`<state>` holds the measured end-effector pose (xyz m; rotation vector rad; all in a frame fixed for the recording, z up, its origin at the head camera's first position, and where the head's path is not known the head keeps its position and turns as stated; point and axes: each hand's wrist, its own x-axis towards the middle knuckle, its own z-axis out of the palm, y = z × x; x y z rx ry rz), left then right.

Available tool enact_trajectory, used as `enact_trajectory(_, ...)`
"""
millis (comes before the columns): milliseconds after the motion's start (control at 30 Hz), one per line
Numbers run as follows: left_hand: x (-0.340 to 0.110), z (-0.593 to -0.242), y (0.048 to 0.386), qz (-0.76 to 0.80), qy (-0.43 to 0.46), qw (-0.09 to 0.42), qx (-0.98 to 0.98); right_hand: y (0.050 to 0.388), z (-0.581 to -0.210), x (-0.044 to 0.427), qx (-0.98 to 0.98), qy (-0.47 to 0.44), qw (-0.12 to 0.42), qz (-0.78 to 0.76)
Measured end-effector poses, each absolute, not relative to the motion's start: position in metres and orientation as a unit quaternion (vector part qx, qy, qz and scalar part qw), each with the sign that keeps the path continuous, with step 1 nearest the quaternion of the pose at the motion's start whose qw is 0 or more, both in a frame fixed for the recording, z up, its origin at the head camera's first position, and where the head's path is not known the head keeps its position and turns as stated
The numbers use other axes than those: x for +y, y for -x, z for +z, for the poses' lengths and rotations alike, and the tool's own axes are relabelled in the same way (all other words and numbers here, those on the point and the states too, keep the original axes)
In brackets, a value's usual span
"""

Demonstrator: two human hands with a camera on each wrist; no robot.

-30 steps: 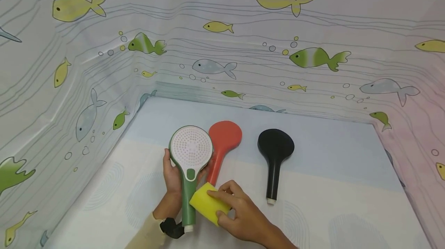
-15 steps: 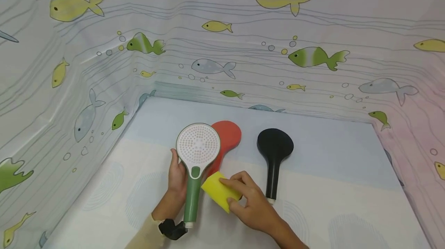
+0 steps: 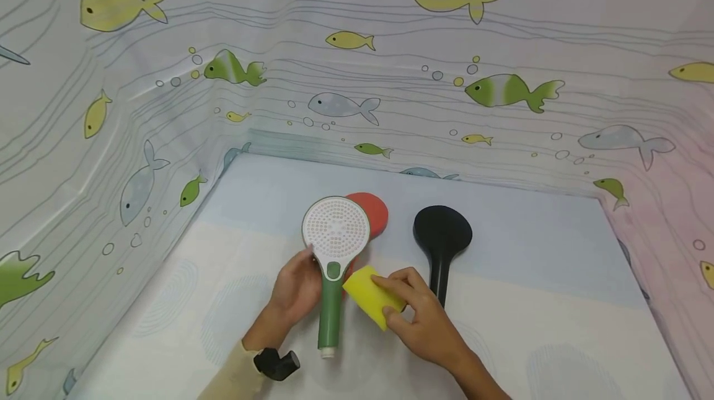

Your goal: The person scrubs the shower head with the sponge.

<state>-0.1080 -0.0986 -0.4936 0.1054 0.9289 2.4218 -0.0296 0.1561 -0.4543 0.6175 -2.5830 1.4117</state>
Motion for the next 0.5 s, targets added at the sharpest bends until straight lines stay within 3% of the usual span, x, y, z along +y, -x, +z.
enact_trajectory(500, -0.091, -0.503, 0.103, 0.872, -0.070, 0.285, 0.391, 0.029, -0.456, 0.175, -0.857, -0.209, 0.101, 0.461)
